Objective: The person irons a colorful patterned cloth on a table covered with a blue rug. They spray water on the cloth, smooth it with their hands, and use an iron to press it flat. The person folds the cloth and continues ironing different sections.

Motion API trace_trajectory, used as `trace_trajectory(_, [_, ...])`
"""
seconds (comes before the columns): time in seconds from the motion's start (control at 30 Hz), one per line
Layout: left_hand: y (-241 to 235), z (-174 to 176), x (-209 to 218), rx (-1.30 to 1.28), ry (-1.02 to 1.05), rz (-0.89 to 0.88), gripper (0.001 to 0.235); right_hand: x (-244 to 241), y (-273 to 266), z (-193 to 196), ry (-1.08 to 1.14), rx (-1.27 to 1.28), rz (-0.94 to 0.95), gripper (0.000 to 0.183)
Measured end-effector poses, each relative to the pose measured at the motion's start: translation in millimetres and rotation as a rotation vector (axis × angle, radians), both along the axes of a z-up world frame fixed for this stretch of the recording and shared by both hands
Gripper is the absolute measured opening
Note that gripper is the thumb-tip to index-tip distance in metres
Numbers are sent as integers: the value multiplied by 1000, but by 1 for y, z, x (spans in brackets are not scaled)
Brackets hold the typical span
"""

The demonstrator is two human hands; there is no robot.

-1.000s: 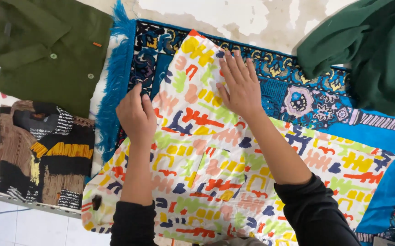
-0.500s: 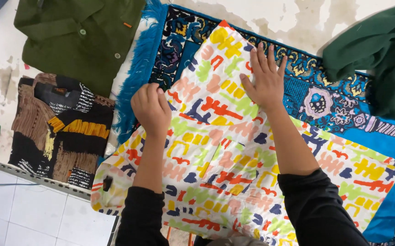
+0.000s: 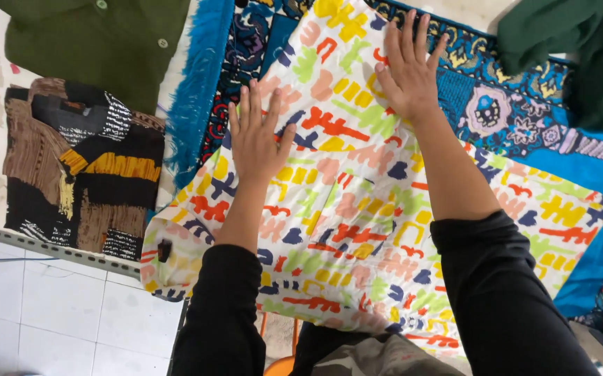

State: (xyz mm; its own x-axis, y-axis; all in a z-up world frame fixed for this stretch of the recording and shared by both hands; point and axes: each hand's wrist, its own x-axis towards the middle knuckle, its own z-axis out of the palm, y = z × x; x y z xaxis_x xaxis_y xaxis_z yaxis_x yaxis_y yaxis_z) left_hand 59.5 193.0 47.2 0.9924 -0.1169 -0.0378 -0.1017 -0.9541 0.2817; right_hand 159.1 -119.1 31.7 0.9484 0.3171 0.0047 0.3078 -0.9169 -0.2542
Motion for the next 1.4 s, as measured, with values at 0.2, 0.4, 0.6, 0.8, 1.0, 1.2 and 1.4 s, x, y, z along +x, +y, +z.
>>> trace_trajectory(0.2, [2,-29,1,-41,-259,29,69,-173,-41,14,-327,90,-114,69])
trace_trajectory(0.4, [-19,-13,-30,96,-570,16,58,-418,-136,7,-231,-185,-508,69])
trace_trajectory(0.6, [-111,1,-178,-183,-363,-213,54,-518,-190,13,209,-226,-766,75])
trace_trajectory(0.8, [-113,-7,-202,-99,-300,-219,66,-529,-202,15,267,-191,-812,75])
trace_trajectory(1.0, [-116,-1,-206,-6,-426,-221,66,-529,-192,19,72,-83,-840,76])
trace_trajectory(1.2, [-133,13,-289,-47,-383,-430,59,-617,-208,2,-368,-48,-598,39])
trace_trajectory(1.4, [-142,-17,-415,21,-267,-531,60,-716,-283,37,-640,81,-1083,31])
